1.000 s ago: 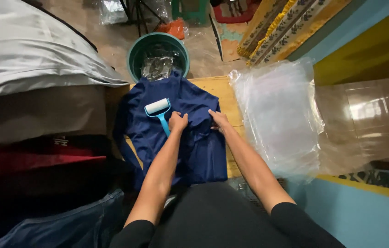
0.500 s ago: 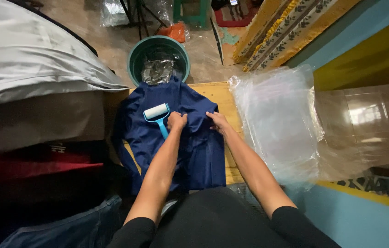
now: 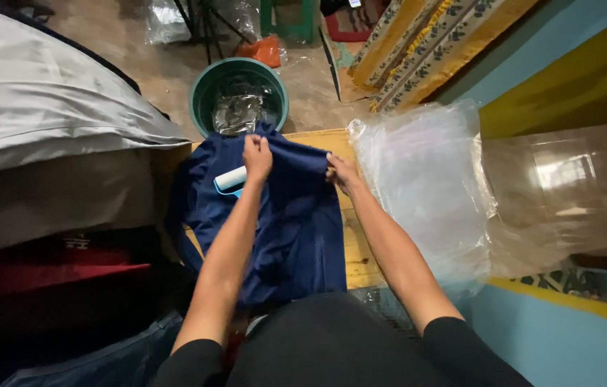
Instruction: The person lays a blue shirt on a wooden table and uses a lint roller to remove lint and debris from the fabric. They repeatedly roll the tool over the shirt, flip it over to clean the other side, and smooth the fabric with their hands between passes.
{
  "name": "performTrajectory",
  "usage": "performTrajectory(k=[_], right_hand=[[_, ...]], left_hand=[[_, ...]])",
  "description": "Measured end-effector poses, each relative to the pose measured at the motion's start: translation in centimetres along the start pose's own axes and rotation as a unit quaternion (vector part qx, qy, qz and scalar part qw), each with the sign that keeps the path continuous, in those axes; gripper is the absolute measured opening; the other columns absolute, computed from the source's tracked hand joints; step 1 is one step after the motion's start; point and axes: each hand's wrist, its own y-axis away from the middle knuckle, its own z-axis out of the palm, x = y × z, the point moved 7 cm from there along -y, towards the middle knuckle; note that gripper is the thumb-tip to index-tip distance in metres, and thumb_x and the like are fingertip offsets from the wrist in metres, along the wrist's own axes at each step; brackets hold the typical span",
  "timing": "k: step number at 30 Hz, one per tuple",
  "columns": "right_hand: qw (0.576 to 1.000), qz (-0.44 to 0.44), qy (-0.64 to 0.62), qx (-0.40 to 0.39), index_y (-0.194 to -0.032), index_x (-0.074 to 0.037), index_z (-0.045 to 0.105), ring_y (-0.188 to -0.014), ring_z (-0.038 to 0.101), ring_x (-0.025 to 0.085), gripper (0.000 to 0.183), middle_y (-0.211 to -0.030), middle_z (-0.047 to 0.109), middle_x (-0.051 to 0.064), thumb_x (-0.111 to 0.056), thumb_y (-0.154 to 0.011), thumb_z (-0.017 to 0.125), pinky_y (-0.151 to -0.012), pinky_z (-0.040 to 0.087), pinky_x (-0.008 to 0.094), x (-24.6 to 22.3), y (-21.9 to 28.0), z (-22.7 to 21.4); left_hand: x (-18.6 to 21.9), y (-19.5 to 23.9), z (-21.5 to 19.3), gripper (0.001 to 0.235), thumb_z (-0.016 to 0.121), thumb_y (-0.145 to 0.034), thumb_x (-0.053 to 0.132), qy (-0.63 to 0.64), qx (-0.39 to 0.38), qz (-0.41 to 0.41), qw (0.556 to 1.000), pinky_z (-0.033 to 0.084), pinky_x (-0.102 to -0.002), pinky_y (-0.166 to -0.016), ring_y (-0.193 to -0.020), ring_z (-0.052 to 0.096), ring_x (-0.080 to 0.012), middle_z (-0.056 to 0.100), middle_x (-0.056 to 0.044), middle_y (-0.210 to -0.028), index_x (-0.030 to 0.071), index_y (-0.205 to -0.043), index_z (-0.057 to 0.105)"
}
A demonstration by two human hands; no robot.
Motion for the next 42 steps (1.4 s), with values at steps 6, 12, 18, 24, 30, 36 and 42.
performTrajectory(k=[6, 12, 18, 24, 30, 36, 42], right_hand=[[0.998, -0.057, -0.04, -0.004, -0.14, -0.001, 0.052, -0.103, 0.075, 0.039, 0.047, -0.12, 0.063, 0.019, -0.027, -0.104, 0.066, -0.076, 0.067, 0.044, -5.7, 0.8, 2.4], [0.987, -0.015, 0.15, 0.062, -0.15, 0.005, 0.043, -0.116, 0.068, 0.033, 0.091, -0.136, 0.058, 0.026, -0.04, -0.087, 0.09, -0.095, 0.059, 0.046, 2.0, -3.0, -0.1], [0.98, -0.006, 0.2, -0.022, -0.089, -0.001, 0.072, -0.049, 0.071, 0.033, 0.029, -0.069, 0.071, 0.022, -0.028, -0.094, 0.065, -0.044, 0.061, 0.044, 5.4, 6.1, 3.6], [0.873, 0.144, 0.455, -0.105, -0.093, -0.001, 0.077, -0.059, 0.076, 0.025, 0.042, -0.077, 0.078, 0.015, -0.042, -0.086, 0.073, -0.053, 0.065, 0.036, 6.9, 14.9, 6.7], [0.867, 0.06, 0.493, -0.051, -0.065, -0.015, 0.075, -0.041, 0.068, 0.017, 0.032, -0.048, 0.066, 0.005, -0.039, -0.085, 0.072, -0.047, 0.058, 0.027, 6.6, 16.4, 7.6], [0.903, 0.033, 0.427, -0.016, -0.091, 0.0, 0.07, -0.061, 0.075, 0.028, 0.025, -0.081, 0.075, 0.018, -0.022, -0.082, 0.077, -0.045, 0.062, 0.036, 6.6, 17.0, 8.3], [0.968, 0.073, 0.238, 0.015, -0.108, 0.007, 0.067, -0.076, 0.077, 0.036, 0.037, -0.098, 0.071, 0.03, -0.023, -0.085, 0.068, -0.062, 0.067, 0.045, 8.2, 15.8, 6.5]], left_hand=[[2.3, -1.2, -0.1, 0.016, 0.062, -0.097, 0.023, 0.006, -0.044, 0.049, 0.998, 0.056, -0.047, -0.089, -0.101, 0.072, -0.0351, 0.075, -0.013, -0.1, 0.016, -0.109, 0.07], [0.8, 5.2, 0.3, 0.042, 0.059, -0.091, 0.004, 0.032, -0.128, 0.119, 0.984, 0.048, -0.061, -0.105, -0.123, 0.056, -0.0552, 0.061, -0.035, -0.129, -0.001, -0.133, 0.058], [-8.1, 10.8, 1.2, 0.031, 0.068, -0.087, 0.021, -0.234, -0.131, 0.037, 0.963, 0.057, -0.052, -0.089, -0.103, 0.071, -0.0389, 0.07, -0.015, -0.105, 0.018, -0.117, 0.062], [-10.0, 15.4, -0.4, 0.059, 0.073, -0.087, 0.026, -0.384, -0.123, -0.014, 0.915, 0.061, -0.053, -0.081, -0.103, 0.068, -0.0437, 0.056, -0.02, -0.115, 0.004, -0.133, 0.042], [-14.4, 15.8, -0.1, 0.079, 0.071, -0.092, 0.026, -0.351, -0.209, -0.112, 0.906, 0.056, -0.064, -0.086, -0.109, 0.066, -0.0528, 0.054, -0.03, -0.123, -0.008, -0.146, 0.026], [-15.1, 15.8, -0.9, 0.087, 0.07, -0.091, 0.035, -0.294, -0.196, -0.147, 0.924, 0.055, -0.064, -0.091, -0.113, 0.068, -0.0488, 0.067, -0.029, -0.124, -0.007, -0.151, 0.024], [-12.4, 16.8, -2.4, 0.067, 0.075, -0.09, 0.035, -0.367, -0.127, -0.107, 0.915, 0.058, -0.06, -0.088, -0.117, 0.059, -0.0474, 0.05, -0.023, -0.125, -0.007, -0.135, 0.047]])
